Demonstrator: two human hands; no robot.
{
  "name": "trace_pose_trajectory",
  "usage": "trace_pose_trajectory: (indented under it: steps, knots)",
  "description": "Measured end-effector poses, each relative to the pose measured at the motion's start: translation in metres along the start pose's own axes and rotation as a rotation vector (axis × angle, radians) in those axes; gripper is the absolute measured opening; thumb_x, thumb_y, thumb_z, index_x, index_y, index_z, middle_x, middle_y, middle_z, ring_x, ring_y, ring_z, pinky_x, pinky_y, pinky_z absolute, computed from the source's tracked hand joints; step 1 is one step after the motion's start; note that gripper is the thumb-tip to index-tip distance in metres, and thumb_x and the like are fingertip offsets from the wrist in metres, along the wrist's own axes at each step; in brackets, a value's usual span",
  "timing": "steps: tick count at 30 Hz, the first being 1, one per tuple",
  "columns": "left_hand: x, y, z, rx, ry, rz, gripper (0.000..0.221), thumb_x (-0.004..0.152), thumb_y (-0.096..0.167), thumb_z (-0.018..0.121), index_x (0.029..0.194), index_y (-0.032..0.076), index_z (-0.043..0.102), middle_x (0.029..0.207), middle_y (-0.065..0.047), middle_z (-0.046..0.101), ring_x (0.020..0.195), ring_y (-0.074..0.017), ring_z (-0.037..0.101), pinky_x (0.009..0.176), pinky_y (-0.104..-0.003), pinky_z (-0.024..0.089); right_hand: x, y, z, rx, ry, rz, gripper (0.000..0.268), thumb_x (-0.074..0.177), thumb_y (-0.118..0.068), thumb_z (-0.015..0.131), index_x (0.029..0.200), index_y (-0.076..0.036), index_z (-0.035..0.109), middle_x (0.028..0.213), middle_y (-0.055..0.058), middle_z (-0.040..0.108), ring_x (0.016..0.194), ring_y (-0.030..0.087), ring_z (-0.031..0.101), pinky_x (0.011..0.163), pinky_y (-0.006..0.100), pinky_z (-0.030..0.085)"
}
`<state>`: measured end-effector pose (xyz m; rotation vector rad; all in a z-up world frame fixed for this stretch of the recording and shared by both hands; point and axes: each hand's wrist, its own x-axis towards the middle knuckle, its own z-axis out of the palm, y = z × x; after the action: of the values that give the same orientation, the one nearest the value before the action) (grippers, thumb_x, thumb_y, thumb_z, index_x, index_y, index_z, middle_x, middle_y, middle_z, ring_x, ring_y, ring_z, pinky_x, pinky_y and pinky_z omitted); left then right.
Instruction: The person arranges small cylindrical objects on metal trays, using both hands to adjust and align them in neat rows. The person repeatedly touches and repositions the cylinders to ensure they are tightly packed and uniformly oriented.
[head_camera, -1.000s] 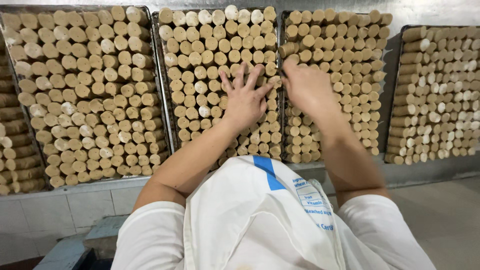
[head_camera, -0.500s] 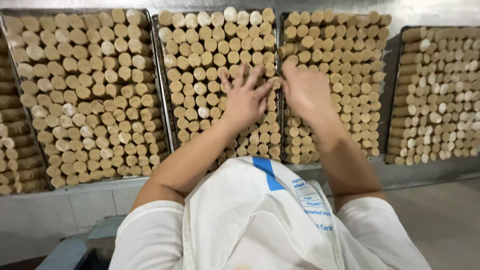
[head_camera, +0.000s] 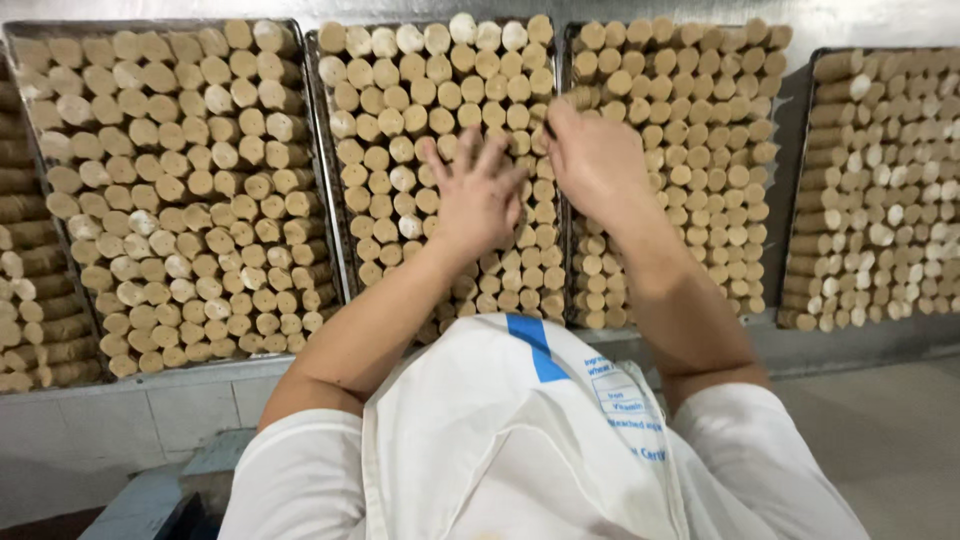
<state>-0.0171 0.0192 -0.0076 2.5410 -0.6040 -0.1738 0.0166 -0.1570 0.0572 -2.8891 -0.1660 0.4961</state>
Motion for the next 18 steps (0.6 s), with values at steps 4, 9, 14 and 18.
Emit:
trace_pose_trajectory:
  steps: [4, 9, 14, 18]
  knots:
    - [0.009, -0.002, -0.001, 0.028, 0.104, -0.024, 0.053, 0.081, 0.027, 0.071, 0.134, 0.025, 0.071, 0.148, -0.008, 0.045, 0.147, -0.0408, 0.029, 0.112, -0.084, 0.002, 0.008, -0.007, -0.009, 0.006, -0.039, 0.128, 0.014, 0.103, -0.021, 0.055, 0.106, -0.008, 0.058, 0.083, 0.017, 0.07, 0.074, 0.038, 0.07, 0.062, 0.052, 0.053]
    - [0.011, -0.009, -0.001, 0.022, 0.053, -0.005, 0.039, 0.084, 0.029, 0.071, 0.123, 0.027, 0.073, 0.15, -0.007, 0.045, 0.148, -0.0398, 0.027, 0.113, -0.084, 0.002, 0.025, -0.014, -0.003, 0.044, -0.127, 0.096, 0.018, 0.105, -0.022, 0.052, 0.11, -0.005, 0.054, 0.083, 0.02, 0.069, 0.072, 0.04, 0.069, 0.067, 0.054, 0.054]
    - [0.033, -0.015, 0.001, 0.04, 0.071, -0.038, 0.037, 0.091, 0.029, 0.068, 0.127, 0.022, 0.072, 0.15, -0.009, 0.045, 0.149, -0.0399, 0.027, 0.114, -0.084, 0.0, 0.031, -0.004, -0.009, 0.092, 0.053, 0.085, 0.02, 0.109, -0.023, 0.053, 0.108, -0.003, 0.054, 0.078, 0.021, 0.066, 0.068, 0.039, 0.066, 0.064, 0.053, 0.054]
    - [0.044, -0.018, -0.006, 0.085, 0.063, -0.044, 0.038, 0.09, 0.03, 0.067, 0.128, 0.024, 0.072, 0.152, -0.01, 0.043, 0.149, -0.0419, 0.025, 0.111, -0.085, -0.001, 0.047, -0.008, -0.017, 0.166, -0.234, 0.228, 0.013, 0.107, -0.018, 0.045, 0.109, -0.006, 0.051, 0.076, 0.017, 0.065, 0.062, 0.029, 0.066, 0.058, 0.045, 0.059]
